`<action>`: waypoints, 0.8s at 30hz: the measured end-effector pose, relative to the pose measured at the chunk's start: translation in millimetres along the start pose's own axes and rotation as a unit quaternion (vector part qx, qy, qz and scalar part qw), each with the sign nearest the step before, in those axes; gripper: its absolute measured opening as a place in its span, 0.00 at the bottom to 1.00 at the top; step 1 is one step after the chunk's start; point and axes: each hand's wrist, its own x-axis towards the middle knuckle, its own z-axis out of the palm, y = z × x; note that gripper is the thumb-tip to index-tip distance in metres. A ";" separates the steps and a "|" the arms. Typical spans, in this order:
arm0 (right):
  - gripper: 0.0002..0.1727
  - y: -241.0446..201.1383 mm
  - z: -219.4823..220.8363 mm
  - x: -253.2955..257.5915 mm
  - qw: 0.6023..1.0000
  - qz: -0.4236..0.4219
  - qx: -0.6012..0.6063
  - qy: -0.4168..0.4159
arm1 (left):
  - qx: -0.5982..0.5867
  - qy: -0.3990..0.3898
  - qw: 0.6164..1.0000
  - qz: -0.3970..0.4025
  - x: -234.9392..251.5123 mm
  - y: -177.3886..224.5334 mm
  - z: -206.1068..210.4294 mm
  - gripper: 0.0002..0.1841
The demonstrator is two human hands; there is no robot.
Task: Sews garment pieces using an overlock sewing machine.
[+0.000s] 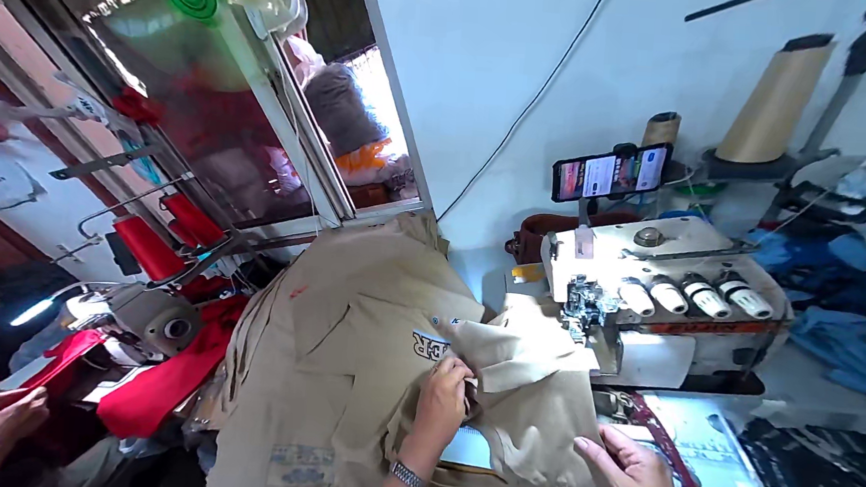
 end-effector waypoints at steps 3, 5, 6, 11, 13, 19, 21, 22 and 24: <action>0.11 -0.7 3.4 5.1 1.000 0.011 0.006 0.002 | -0.180 -0.012 0.981 -0.073 11.2 6.0 -24.0 0.15; 0.14 -10.4 3.2 16.5 0.997 0.062 0.041 -0.020 | -0.355 -0.044 0.925 -0.125 16.6 24.9 -52.2 0.11; 0.15 -18.2 2.7 24.1 0.992 0.098 0.070 -0.031 | -0.402 -0.074 0.902 -0.135 18.7 34.0 -65.5 0.07; 0.15 -43.1 6.9 52.1 0.968 0.148 0.201 0.033 | -0.360 -0.193 0.891 -0.198 39.8 38.6 -80.3 0.12; 0.14 -37.0 9.0 49.3 0.972 0.135 0.185 0.046 | -0.400 -0.166 0.851 -0.296 44.3 32.1 -74.6 0.17; 0.07 -33.3 -0.9 14.5 0.977 0.101 0.185 -0.047 | -0.455 -0.217 0.855 -0.126 30.1 32.8 -94.0 0.13; 0.05 -26.3 -2.1 4.5 0.978 0.094 0.176 -0.052 | -0.327 -0.195 0.901 -0.207 40.6 26.2 -81.4 0.14; 0.06 -20.9 -2.0 -2.1 0.981 0.095 0.162 -0.052 | -0.285 -0.170 0.909 -0.251 42.3 22.6 -73.4 0.15; 0.07 -13.8 -3.9 -17.4 0.986 0.094 0.126 -0.060 | -0.282 -0.107 0.916 -0.264 34.5 33.9 -70.5 0.17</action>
